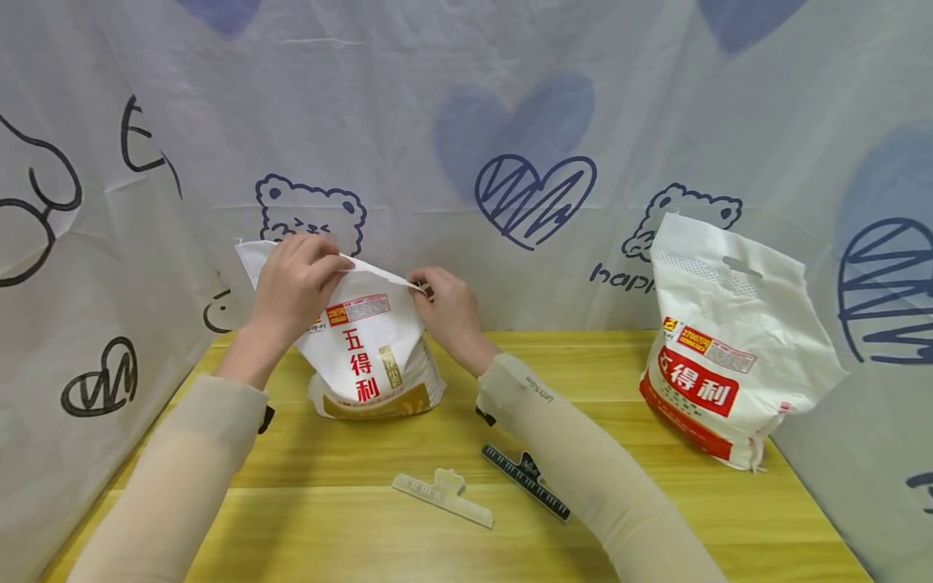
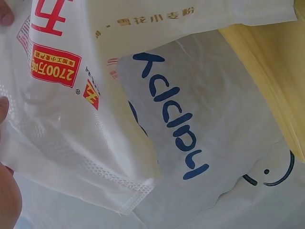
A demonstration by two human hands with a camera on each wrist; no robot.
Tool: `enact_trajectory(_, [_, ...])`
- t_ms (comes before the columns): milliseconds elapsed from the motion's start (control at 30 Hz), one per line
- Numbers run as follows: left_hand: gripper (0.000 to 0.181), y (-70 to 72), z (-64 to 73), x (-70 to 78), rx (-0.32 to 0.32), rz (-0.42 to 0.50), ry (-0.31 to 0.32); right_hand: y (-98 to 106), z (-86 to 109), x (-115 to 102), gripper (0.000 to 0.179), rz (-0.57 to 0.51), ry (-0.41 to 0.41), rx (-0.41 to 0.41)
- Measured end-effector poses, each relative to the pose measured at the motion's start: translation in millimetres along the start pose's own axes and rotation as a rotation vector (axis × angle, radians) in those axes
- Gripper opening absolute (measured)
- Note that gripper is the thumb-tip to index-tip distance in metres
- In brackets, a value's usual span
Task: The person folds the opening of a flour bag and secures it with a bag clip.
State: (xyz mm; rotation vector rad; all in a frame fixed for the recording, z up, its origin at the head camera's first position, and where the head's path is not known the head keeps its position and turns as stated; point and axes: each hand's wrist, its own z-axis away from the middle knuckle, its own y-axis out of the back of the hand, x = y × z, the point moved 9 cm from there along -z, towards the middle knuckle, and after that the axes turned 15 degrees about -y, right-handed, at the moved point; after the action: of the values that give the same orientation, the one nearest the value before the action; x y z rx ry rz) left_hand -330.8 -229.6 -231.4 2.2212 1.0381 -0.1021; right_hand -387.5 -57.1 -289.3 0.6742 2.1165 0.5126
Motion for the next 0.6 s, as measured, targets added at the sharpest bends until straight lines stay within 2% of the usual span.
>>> enact_trajectory(233, [0.010, 5.2, 5.0, 5.9, 0.033, -0.001, -0.016, 0, 3.1, 0, 0.011, 0.010, 0.015, 0.012])
enact_trajectory(600, [0.013, 7.9, 16.6, 10.9, 0.029, -0.016, 0.010, -4, 10.9, -3, 0.009, 0.056, 0.052, 0.006])
